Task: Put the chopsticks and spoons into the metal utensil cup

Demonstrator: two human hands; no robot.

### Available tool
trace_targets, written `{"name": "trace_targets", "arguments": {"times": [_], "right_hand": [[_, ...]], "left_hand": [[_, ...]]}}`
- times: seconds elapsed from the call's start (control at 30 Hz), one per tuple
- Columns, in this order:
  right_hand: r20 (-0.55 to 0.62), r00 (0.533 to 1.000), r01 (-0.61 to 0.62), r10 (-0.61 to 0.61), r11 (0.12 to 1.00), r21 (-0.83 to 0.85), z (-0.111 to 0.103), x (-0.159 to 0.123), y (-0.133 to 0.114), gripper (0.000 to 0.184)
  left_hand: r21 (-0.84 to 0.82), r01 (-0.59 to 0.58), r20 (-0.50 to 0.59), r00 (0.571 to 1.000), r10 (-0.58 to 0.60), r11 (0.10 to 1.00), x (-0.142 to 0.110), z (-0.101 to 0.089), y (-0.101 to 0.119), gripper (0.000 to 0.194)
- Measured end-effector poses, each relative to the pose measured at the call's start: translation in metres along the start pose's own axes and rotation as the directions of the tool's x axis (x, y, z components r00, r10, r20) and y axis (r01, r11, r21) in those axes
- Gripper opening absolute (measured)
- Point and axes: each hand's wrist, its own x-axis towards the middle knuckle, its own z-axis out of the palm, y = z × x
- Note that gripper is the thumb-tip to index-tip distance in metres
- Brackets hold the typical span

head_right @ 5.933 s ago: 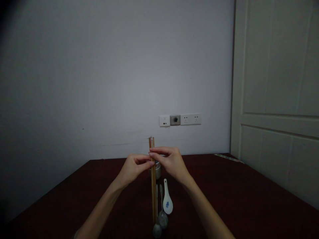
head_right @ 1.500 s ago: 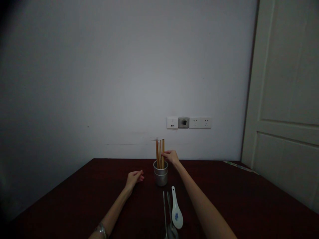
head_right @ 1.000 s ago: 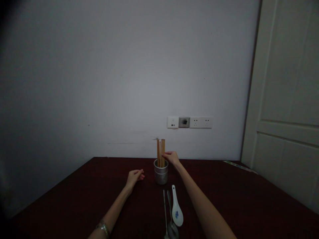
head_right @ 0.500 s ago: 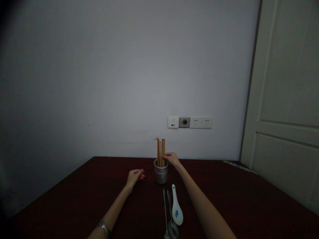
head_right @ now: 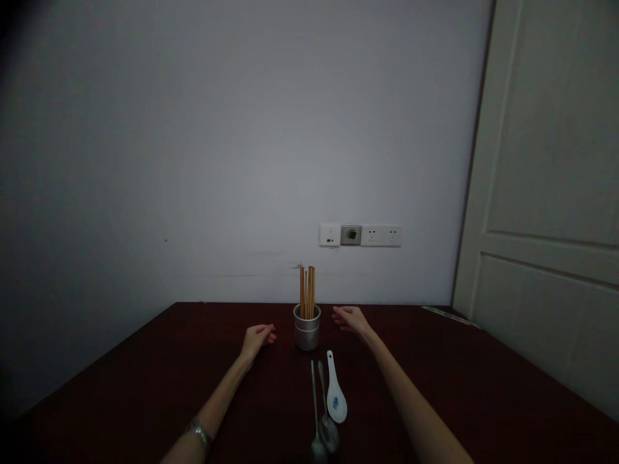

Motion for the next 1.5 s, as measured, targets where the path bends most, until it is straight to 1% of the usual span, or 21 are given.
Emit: {"name": "trace_targets", "arguments": {"times": [0.07,0.13,0.17,0.27,0.37,0.43,0.5,0.6,0.7,0.83,1.0,1.1,1.23,1.33,1.37,1.43,1.5], "right_hand": [[-0.094,0.994,0.044,-0.061,0.985,-0.169,-0.016,-0.009,0.020,0.032],[-0.163,0.970,0.108,-0.182,0.917,-0.383,-0.030,-0.021,0.040,0.028],[-0.172,0.956,0.129,-0.237,0.868,-0.481,-0.036,-0.027,0.048,0.028],[-0.121,0.931,0.174,-0.344,0.711,-0.681,-0.043,-0.047,0.066,0.034],[-0.048,0.913,0.215,-0.406,0.575,-0.790,-0.041,-0.061,0.074,0.038],[-0.024,0.906,0.217,-0.423,0.512,-0.831,-0.038,-0.066,0.074,0.038],[-0.018,0.904,0.209,-0.426,0.478,-0.853,-0.035,-0.069,0.073,0.038],[-0.009,0.907,0.204,-0.421,0.457,-0.866,-0.035,-0.070,0.070,0.038],[-0.003,0.912,0.203,-0.409,0.460,-0.864,-0.035,-0.071,0.068,0.038],[-0.004,0.908,0.211,-0.419,0.465,-0.860,-0.034,-0.073,0.067,0.038],[0.002,0.904,0.219,-0.427,0.460,-0.860,-0.034,-0.073,0.066,0.038],[0.000,0.903,0.218,-0.431,0.457,-0.862,-0.033,-0.074,0.065,0.037],[0.000,0.900,0.210,-0.436,0.432,-0.877,-0.032,-0.076,0.062,0.037],[-0.010,0.904,0.192,-0.427,0.427,-0.884,-0.032,-0.077,0.060,0.036],[-0.015,0.906,0.187,-0.424,0.429,-0.884,-0.032,-0.078,0.060,0.036],[-0.016,0.906,0.186,-0.423,0.431,-0.883,-0.032,-0.078,0.060,0.036],[-0.010,0.905,0.192,-0.426,0.429,-0.883,-0.032,-0.078,0.060,0.036]], "left_hand": [[0.009,-0.009,0.000,1.000,0.009,1.000,-0.001,0.000,0.001,0.026],[0.006,-0.014,0.006,1.000,0.014,1.000,-0.001,0.000,0.001,0.027],[0.004,-0.018,0.009,1.000,0.018,1.000,-0.001,0.000,0.001,0.027],[0.006,-0.029,0.019,0.999,0.029,1.000,0.000,0.000,0.000,0.028],[0.013,-0.037,0.026,0.999,0.036,0.999,0.000,0.000,-0.001,0.029],[0.019,-0.044,0.033,0.999,0.043,0.999,0.000,0.000,-0.001,0.029],[0.027,-0.053,0.036,0.998,0.052,0.998,-0.001,0.000,-0.001,0.028],[0.051,-0.071,0.033,0.997,0.070,0.996,-0.003,0.001,0.001,0.028],[0.080,-0.083,0.034,0.996,0.081,0.993,-0.003,0.002,0.002,0.029],[0.133,-0.101,0.037,0.995,0.097,0.986,-0.005,0.003,0.004,0.030],[0.272,-0.118,0.012,0.993,0.120,0.955,-0.010,0.008,0.007,0.031],[0.400,-0.117,0.039,0.993,0.110,0.909,-0.016,0.012,0.010,0.030],[0.623,-0.116,0.100,0.993,0.069,0.774,-0.027,0.014,0.021,0.021],[0.719,-0.091,0.106,0.994,0.020,0.689,-0.038,0.015,0.034,0.016],[0.732,-0.083,0.120,0.993,-0.008,0.676,-0.042,0.016,0.038,0.016],[0.739,-0.079,0.187,0.978,-0.091,0.669,-0.053,0.021,0.047,0.015],[0.728,-0.082,0.279,0.942,-0.186,0.680,-0.065,0.029,0.054,0.015]]}}
